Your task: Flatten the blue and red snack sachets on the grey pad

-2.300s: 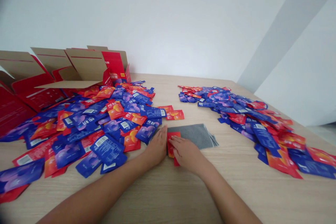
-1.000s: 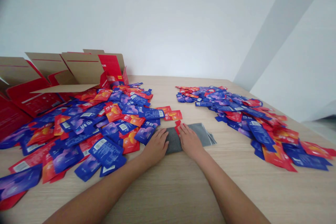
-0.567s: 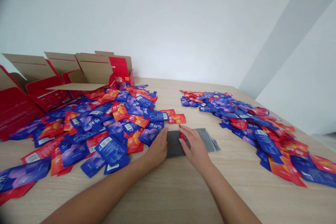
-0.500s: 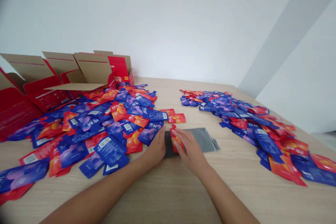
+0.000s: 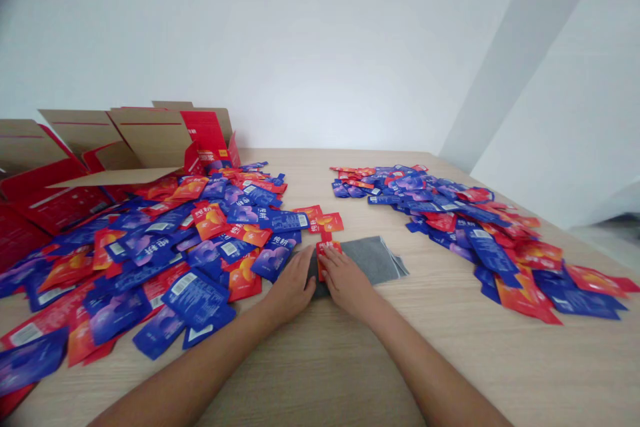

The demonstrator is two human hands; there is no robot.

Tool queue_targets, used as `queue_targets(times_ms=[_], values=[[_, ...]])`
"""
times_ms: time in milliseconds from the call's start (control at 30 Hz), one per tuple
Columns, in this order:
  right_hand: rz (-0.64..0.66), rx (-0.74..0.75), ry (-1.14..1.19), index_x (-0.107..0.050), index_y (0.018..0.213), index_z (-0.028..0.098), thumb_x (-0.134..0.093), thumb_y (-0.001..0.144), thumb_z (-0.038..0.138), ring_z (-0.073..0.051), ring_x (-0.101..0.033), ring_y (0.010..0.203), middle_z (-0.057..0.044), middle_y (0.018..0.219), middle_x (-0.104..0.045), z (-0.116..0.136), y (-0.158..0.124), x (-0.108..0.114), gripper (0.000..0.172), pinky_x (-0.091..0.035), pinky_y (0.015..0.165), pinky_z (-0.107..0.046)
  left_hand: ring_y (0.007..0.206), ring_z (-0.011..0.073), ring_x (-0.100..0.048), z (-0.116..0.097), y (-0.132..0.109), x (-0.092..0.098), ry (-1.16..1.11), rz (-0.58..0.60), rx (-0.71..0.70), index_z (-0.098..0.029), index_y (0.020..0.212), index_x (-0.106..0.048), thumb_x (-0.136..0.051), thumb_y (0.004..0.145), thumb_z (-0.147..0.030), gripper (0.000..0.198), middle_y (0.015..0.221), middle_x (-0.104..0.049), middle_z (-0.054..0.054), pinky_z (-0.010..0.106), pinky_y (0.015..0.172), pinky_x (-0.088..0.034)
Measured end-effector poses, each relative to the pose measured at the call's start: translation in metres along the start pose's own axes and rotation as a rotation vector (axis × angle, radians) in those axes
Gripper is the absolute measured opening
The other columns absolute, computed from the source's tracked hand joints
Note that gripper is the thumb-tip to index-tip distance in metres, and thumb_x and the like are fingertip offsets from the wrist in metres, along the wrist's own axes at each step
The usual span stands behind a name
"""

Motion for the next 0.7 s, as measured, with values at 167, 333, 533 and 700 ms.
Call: queue_targets(times_ms=[167, 333, 533, 700], values=[[-0.215, -0.104, 0.326, -0.06, 0.095, 0.021, -0.032, 0.083, 0.015, -0.017, -0.062, 0.091, -0.006, 0.096, -0.068, -0.007, -0.007, 0.012, 0.031, -0.048, 0.084, -0.034, 0.131, 0.0297, -0.028, -0.019, -0.001, 0.001, 0.083, 0.132, -0.124, -0.006, 0.135, -0.029, -0.059, 0.077, -0.039, 0.074, 0.139, -0.037, 0.021, 0.047, 0.106, -0.026], [-0.445, -0.226, 0.404, -0.055, 0.086, 0.022, -0.036, 0.074, 0.014, -0.019, -0.06, 0.09, -0.004, 0.092, -0.065, -0.028, -0.01, 0.024, 0.024, -0.046, 0.084, -0.035, 0.129, 0.0329, -0.031, -0.03, 0.001, -0.002, 0.233, 0.198, -0.112, -0.006, 0.132, -0.038, -0.056, 0.08, -0.038, 0.064, 0.136, -0.04, 0.02, 0.046, 0.106, -0.025], [-0.485, -0.305, 0.442, -0.057, 0.089, 0.021, -0.039, 0.072, 0.015, -0.02, -0.059, 0.091, -0.006, 0.093, -0.065, -0.048, -0.012, 0.024, 0.025, -0.045, 0.086, -0.037, 0.116, 0.0248, -0.05, -0.034, 0.009, 0.011, 0.25, 0.212, -0.165, -0.015, 0.124, -0.05, -0.043, 0.076, -0.009, 0.049, 0.126, -0.054, 0.012, 0.034, 0.098, -0.037], [-0.454, -0.309, 0.461, -0.059, 0.086, 0.02, -0.04, 0.073, 0.012, -0.02, -0.061, 0.086, -0.005, 0.088, -0.066, -0.05, -0.011, 0.02, 0.024, -0.047, 0.081, -0.035, 0.108, 0.0197, -0.056, 0.003, 0.034, 0.087, 0.229, 0.068, -0.108, -0.018, 0.126, -0.046, -0.028, 0.085, -0.009, 0.046, 0.119, -0.059, 0.007, 0.034, 0.091, -0.044]])
Point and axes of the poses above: each hand's wrist, its own y-axis towards the middle knuckle, its own x-axis out of the back of the hand, z = x × y, the point moved 6 cm from there along y, towards the middle knuckle
